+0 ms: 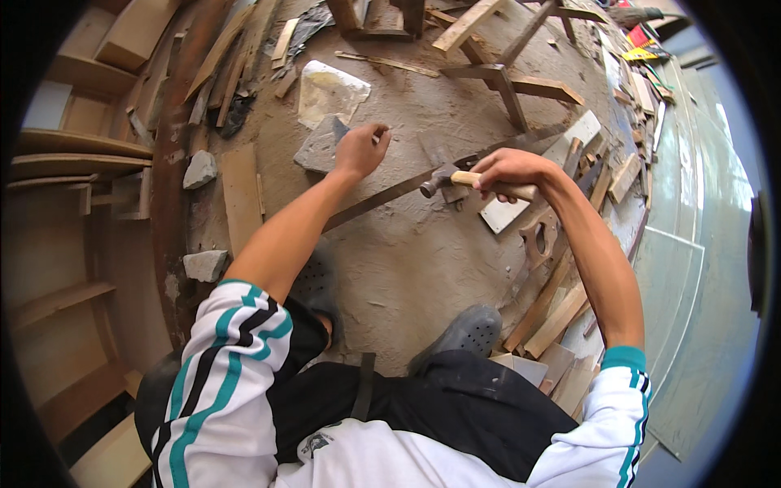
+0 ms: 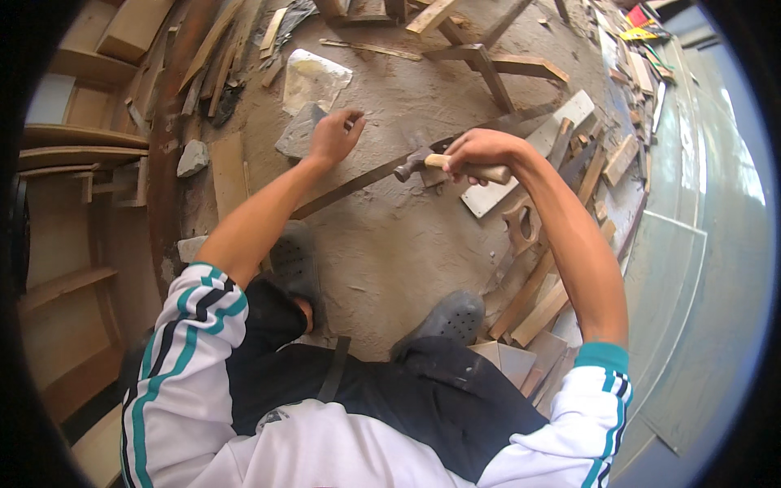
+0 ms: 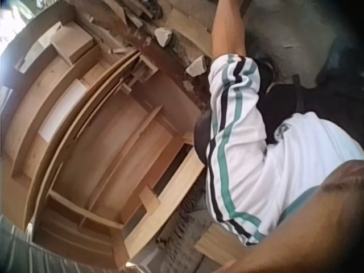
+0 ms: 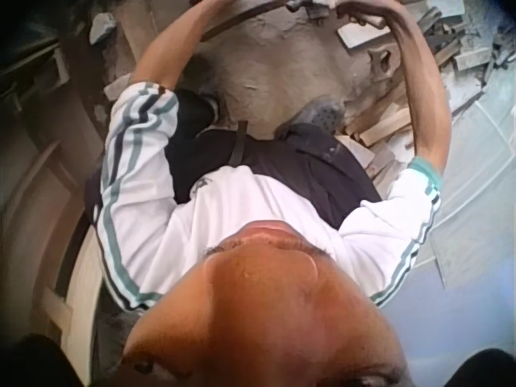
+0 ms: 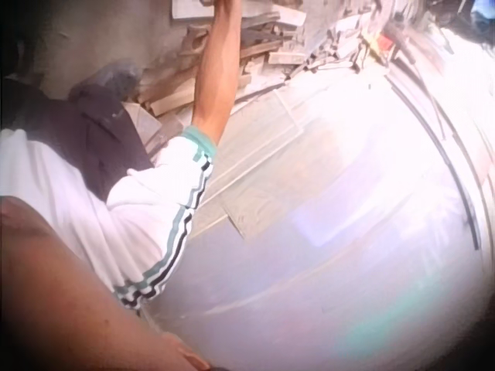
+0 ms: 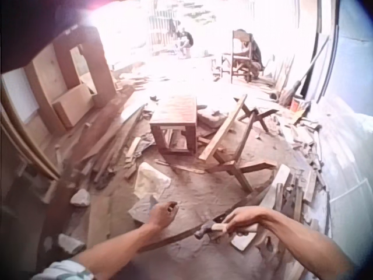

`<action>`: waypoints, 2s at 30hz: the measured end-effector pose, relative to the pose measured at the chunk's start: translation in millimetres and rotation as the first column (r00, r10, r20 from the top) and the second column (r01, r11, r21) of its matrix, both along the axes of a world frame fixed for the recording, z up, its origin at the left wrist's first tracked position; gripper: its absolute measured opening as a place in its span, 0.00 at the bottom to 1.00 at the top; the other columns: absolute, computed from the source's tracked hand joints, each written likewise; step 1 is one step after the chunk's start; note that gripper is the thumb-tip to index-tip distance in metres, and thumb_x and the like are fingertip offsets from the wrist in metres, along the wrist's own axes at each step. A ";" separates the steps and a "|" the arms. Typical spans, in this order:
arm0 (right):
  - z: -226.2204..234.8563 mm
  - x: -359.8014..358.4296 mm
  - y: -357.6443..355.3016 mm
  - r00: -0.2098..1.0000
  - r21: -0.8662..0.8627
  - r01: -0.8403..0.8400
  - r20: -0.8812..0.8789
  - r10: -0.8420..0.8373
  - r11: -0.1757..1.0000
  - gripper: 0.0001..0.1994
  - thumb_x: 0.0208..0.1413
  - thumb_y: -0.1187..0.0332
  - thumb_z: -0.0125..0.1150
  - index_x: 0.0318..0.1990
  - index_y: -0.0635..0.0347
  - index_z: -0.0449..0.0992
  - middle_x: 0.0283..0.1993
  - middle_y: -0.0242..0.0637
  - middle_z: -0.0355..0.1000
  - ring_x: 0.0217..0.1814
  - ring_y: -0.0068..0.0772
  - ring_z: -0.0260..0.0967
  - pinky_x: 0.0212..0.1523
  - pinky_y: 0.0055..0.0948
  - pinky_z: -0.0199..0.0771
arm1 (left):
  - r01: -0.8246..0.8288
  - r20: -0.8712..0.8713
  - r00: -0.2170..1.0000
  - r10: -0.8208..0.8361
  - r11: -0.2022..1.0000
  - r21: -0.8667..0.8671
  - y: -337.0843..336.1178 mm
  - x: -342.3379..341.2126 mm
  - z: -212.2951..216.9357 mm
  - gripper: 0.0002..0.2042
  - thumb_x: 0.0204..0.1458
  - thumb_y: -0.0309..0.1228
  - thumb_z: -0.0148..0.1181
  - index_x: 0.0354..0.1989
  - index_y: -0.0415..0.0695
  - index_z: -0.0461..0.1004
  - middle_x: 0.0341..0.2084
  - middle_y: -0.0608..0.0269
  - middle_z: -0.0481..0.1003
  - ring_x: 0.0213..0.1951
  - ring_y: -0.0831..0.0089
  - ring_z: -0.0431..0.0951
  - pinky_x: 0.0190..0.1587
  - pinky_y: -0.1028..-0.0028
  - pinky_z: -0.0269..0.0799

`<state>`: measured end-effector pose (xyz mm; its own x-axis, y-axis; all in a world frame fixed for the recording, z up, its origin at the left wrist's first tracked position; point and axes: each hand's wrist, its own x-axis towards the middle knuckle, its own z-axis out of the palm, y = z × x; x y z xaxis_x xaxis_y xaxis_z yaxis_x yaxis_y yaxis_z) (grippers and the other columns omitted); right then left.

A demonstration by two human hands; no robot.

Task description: The person sits on the floor and repeatedly strikes a long wooden strip with a hammer to break it into smaller pieces. The person repositions the wood and continues hammering until it fragments.

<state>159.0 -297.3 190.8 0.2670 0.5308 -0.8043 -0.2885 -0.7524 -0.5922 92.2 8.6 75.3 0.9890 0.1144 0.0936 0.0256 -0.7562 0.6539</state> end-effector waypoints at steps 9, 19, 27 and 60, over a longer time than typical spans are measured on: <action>21.1 -34.8 36.9 0.982 -0.169 0.142 0.147 -0.118 0.975 0.17 0.49 0.70 0.62 0.48 0.67 0.78 0.27 0.35 0.75 0.22 0.26 0.71 0.20 0.28 0.72 | -0.239 -0.132 0.947 0.292 0.918 0.317 98.3 81.9 12.3 0.15 0.57 0.42 0.60 0.49 0.50 0.81 0.43 0.62 0.83 0.44 0.62 0.83 0.49 0.64 0.78; 38.8 -21.7 68.9 0.977 -0.371 0.008 0.201 0.072 0.929 0.16 0.49 0.71 0.60 0.46 0.67 0.81 0.27 0.37 0.76 0.22 0.27 0.73 0.22 0.30 0.74 | -0.287 -0.234 0.885 0.403 0.866 0.409 200.0 120.7 -37.8 0.30 0.57 0.42 0.61 0.68 0.49 0.63 0.65 0.49 0.66 0.65 0.51 0.67 0.64 0.57 0.67; 32.8 -3.0 82.9 0.985 -0.413 -0.036 0.139 0.102 0.910 0.14 0.49 0.72 0.61 0.43 0.69 0.82 0.27 0.38 0.76 0.22 0.29 0.74 0.24 0.32 0.75 | -0.154 -0.283 0.892 0.351 0.827 0.540 232.1 149.8 -60.6 0.23 0.60 0.42 0.56 0.60 0.42 0.69 0.61 0.45 0.70 0.62 0.48 0.71 0.59 0.52 0.72; 40.4 -4.2 57.7 0.998 -0.241 0.012 0.061 0.003 0.970 0.09 0.50 0.72 0.64 0.37 0.69 0.79 0.29 0.41 0.77 0.26 0.31 0.76 0.26 0.32 0.78 | 0.104 -0.383 0.907 -0.173 0.975 -0.195 -30.9 -24.4 -6.1 0.22 0.59 0.46 0.54 0.44 0.36 0.76 0.33 0.43 0.81 0.39 0.45 0.82 0.46 0.56 0.75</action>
